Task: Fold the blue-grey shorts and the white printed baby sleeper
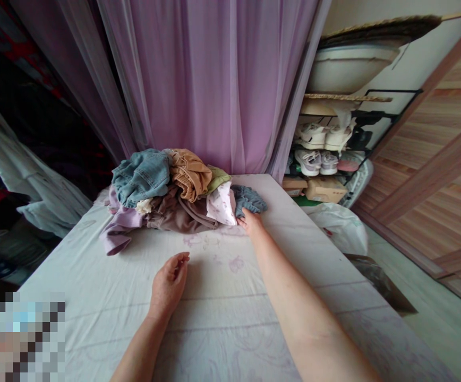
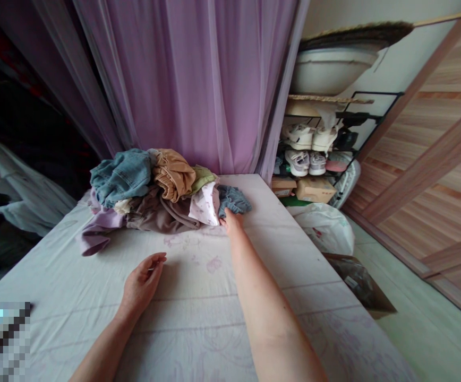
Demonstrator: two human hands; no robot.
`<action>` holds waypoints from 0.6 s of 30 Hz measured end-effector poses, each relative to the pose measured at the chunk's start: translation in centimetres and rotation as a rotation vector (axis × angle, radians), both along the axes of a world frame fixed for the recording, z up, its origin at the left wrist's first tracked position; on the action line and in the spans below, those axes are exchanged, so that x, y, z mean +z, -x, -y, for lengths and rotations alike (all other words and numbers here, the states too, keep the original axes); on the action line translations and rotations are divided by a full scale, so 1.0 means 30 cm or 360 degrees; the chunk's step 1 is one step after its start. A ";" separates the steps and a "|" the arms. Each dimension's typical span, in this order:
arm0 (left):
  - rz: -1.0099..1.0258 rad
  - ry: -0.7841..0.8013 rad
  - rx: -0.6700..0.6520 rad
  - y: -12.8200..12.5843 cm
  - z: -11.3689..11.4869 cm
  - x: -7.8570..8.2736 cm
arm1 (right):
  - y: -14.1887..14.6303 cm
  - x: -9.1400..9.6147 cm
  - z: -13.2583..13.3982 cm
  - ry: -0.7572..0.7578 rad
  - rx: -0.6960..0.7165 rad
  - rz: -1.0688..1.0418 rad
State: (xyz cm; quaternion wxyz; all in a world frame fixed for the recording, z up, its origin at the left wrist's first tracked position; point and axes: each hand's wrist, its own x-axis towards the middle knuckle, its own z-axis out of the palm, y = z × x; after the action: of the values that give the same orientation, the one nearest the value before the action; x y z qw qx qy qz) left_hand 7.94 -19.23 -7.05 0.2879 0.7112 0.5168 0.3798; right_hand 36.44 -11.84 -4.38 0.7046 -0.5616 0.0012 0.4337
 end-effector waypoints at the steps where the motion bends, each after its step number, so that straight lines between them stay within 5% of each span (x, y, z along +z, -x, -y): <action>1: 0.0008 0.0003 -0.0004 0.000 0.000 0.000 | 0.000 -0.001 0.003 -0.0010 0.0011 0.0001; 12: 0.0061 0.0027 -0.0001 -0.001 0.001 -0.005 | 0.089 -0.027 0.166 -0.0108 0.0210 0.0237; 18: 0.0091 0.0013 0.0000 0.001 -0.003 -0.008 | 0.119 -0.037 0.134 0.0009 0.0278 0.0550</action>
State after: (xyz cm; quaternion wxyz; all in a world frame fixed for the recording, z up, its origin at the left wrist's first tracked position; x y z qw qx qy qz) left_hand 7.93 -19.13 -7.29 0.3055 0.6989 0.5097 0.3980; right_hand 32.86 -15.85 -5.48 0.6524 -0.6277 -0.1674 0.3904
